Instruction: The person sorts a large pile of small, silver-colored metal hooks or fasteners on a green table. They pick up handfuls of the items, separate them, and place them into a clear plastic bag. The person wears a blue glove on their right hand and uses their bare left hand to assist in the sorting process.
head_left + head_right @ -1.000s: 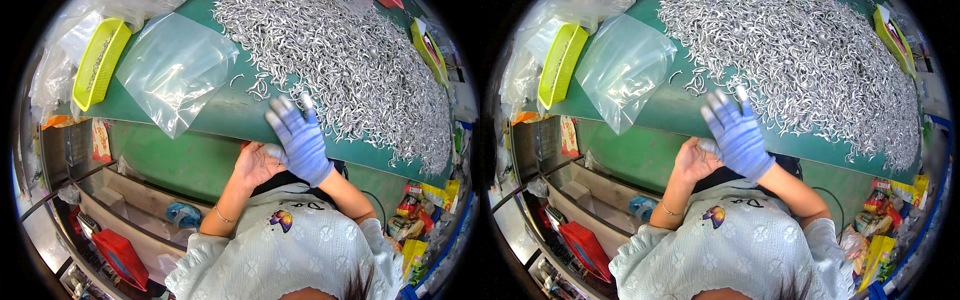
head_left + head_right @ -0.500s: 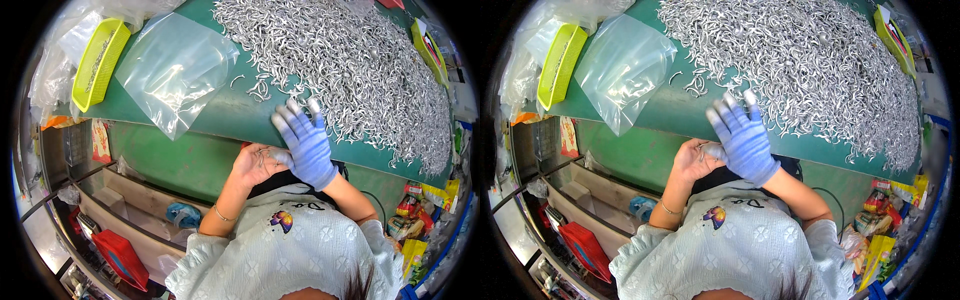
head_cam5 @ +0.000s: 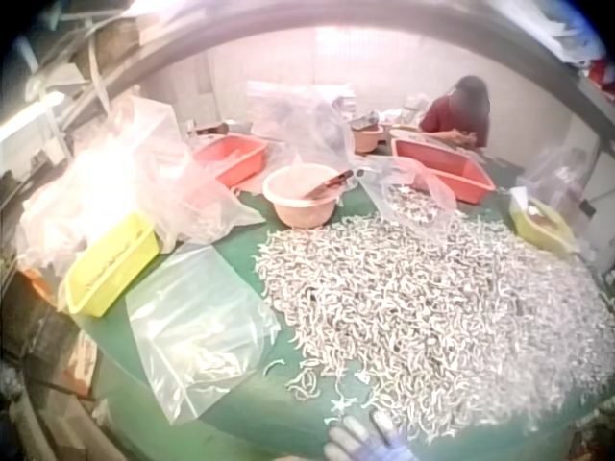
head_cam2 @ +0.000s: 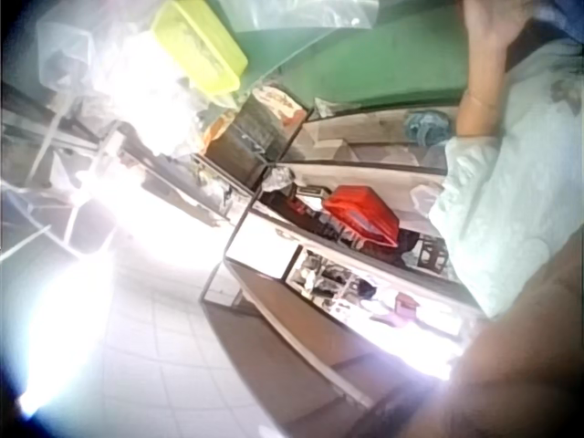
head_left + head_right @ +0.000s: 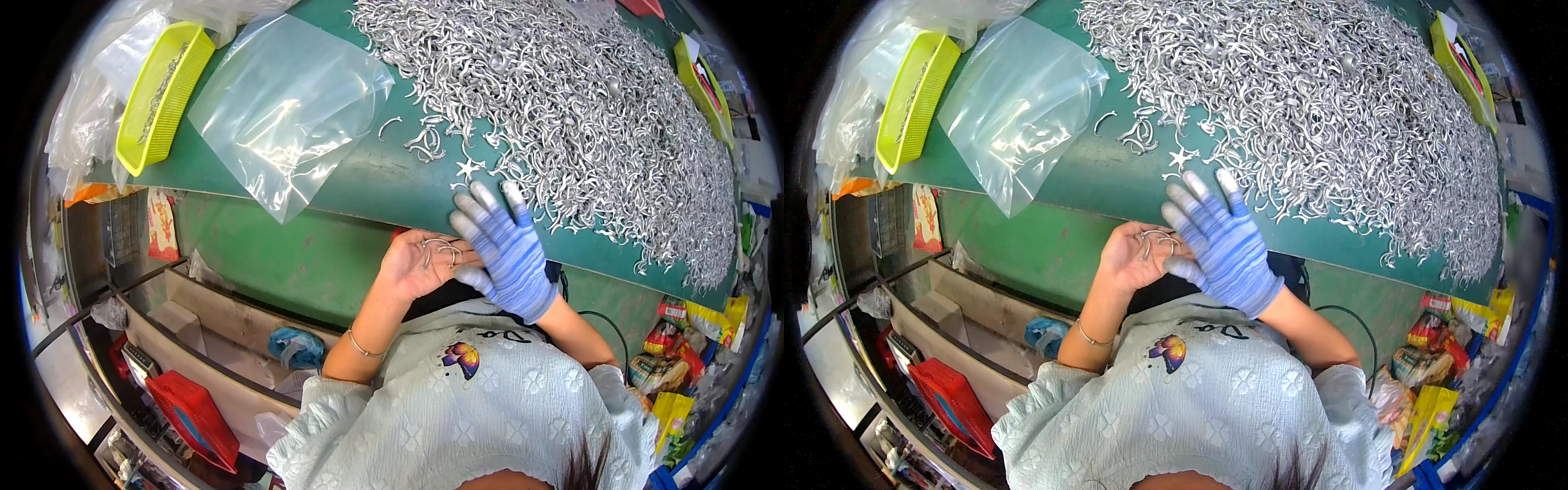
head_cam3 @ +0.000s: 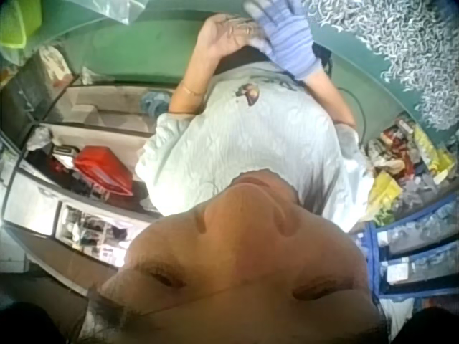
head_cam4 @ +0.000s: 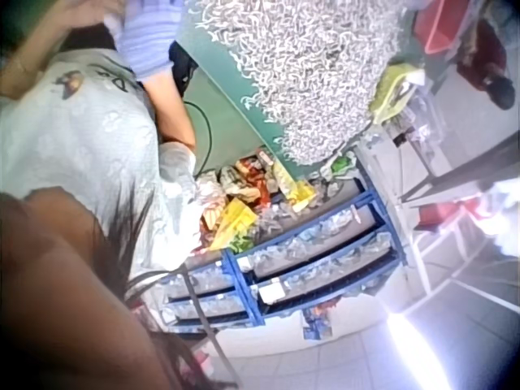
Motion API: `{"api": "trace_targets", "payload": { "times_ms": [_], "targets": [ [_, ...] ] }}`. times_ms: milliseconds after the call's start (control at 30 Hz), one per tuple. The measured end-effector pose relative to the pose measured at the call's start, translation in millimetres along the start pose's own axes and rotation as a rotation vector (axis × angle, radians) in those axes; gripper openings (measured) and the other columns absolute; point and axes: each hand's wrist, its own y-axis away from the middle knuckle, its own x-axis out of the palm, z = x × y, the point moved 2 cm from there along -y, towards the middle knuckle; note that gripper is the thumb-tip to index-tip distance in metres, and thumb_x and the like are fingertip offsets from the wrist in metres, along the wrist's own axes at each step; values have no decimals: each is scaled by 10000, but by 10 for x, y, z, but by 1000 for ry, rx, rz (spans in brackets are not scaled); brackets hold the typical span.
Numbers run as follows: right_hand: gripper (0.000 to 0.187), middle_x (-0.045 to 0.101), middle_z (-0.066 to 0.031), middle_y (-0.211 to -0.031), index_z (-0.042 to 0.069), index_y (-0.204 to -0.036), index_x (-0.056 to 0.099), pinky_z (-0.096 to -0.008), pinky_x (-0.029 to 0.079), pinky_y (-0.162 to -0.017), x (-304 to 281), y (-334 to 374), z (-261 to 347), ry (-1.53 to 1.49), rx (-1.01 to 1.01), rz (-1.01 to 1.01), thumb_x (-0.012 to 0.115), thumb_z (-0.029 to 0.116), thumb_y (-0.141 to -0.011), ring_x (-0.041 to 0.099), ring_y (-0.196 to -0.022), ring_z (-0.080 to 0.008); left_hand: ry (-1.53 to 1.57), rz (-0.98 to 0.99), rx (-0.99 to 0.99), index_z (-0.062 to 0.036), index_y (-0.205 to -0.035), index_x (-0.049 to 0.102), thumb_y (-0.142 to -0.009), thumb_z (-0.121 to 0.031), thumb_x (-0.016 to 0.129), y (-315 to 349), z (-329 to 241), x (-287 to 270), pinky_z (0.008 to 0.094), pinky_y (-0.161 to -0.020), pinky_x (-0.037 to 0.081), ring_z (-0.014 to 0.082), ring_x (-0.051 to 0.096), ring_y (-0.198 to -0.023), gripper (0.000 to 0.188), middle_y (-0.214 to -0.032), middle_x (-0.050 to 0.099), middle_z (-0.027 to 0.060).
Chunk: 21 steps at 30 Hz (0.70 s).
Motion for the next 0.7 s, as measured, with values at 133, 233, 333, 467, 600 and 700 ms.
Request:
{"api": "trace_targets", "payload": {
  "times_ms": [133,233,333,467,600,700],
  "targets": [
    [587,507,-187,-1347,-1,-1234,554,-548,215,-1148,17,141,76,-64,-33,66,571,453,-863,416,-1333,-363,185,-141,30,190,-1119,513,-941,-222,345,38,-18,-42,593,-1079,347,517,465,-1231,480,-1211,528,399],
    [535,514,-181,-1340,17,-1248,548,-530,243,-1135,-73,92,56,-100,6,-57,542,422,-899,422,-1329,-365,49,-49,44,210,-1157,489,-934,-204,350,37,1,-87,591,-1095,329,538,424,-1259,490,-1249,494,413],
    [459,521,-169,-1334,27,-1264,539,-508,281,-1107,-158,81,-58,-32,91,-240,496,343,-935,435,-1319,-367,16,-136,9,241,-1222,429,-923,-214,366,-20,12,27,593,-1110,305,562,350,-1303,548,-1316,410,439],
    [525,480,-109,-1401,77,-1288,543,-588,76,-1142,-135,250,-10,218,184,-138,466,450,-926,317,-1405,-337,-72,-183,9,224,-1229,436,-929,-213,354,-9,-10,-14,593,-1112,303,555,363,-1297,537,-1315,417,433],
    [613,450,-86,-1436,105,-1299,551,-675,23,-1109,66,312,123,212,152,74,466,549,-885,272,-1433,-322,-15,-87,18,157,-1239,482,-952,-215,327,-20,18,2,587,-1086,344,469,480,-1244,495,-1279,512,357],
    [609,469,-89,-1415,100,-1262,572,-684,48,-1108,127,396,218,132,104,121,448,567,-891,296,-1422,-319,-41,-37,51,105,-1239,518,-967,-224,320,25,5,-96,554,-1037,410,392,563,-1176,471,-1237,581,282]
  ]
}}
